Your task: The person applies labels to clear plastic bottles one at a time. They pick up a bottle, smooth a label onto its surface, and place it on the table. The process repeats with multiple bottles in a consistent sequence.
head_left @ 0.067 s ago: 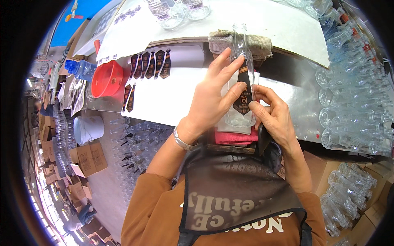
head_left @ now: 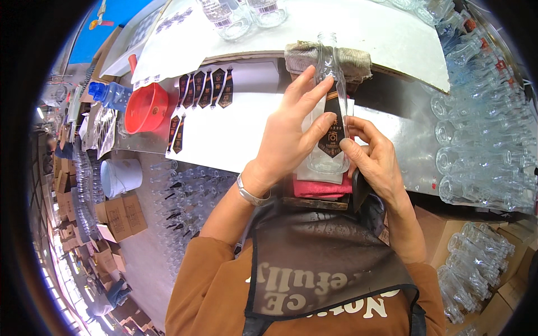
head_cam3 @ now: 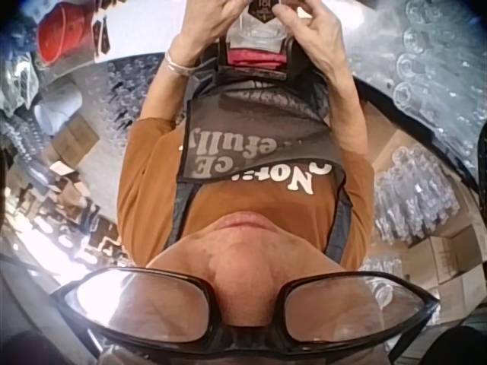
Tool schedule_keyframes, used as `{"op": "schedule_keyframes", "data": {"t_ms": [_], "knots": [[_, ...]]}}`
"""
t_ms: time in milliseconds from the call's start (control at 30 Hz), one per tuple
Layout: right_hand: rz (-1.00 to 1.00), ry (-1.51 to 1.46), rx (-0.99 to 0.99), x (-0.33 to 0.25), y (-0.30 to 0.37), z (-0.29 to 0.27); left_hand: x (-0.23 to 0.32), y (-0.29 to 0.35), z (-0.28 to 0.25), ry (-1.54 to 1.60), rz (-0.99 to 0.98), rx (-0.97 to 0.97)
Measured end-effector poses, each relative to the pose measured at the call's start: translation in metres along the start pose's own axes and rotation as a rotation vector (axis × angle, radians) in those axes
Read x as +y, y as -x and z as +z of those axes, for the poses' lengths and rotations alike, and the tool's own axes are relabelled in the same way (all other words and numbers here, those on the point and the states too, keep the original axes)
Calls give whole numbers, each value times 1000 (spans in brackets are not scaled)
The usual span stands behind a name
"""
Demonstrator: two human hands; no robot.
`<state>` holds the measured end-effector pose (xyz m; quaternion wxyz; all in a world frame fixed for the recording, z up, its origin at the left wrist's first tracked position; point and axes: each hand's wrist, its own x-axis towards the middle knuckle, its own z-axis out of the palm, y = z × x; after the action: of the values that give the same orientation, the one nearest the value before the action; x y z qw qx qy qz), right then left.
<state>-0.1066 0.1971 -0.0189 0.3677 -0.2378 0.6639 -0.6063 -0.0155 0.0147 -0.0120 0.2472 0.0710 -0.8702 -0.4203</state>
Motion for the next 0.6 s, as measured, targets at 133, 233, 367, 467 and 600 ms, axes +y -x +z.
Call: {"op": "schedule_keyframes", "data": {"t_ms": [133,233,367,467,600], "knots": [[9,-165,51,13,-10,-19,-1,1,-1,-5,-1,0],[97,-469,385,49,-34,-59,0,0,1,-17,0,0],[-112,-592,435,40,-54,-63,-3,0,2,-11,11,-4],[-236,-117,227,-21,-58,-42,-6,1,1,33,-16,6],[-483,381,89,-60,-77,-30,-4,1,3,139,-87,9]]}}
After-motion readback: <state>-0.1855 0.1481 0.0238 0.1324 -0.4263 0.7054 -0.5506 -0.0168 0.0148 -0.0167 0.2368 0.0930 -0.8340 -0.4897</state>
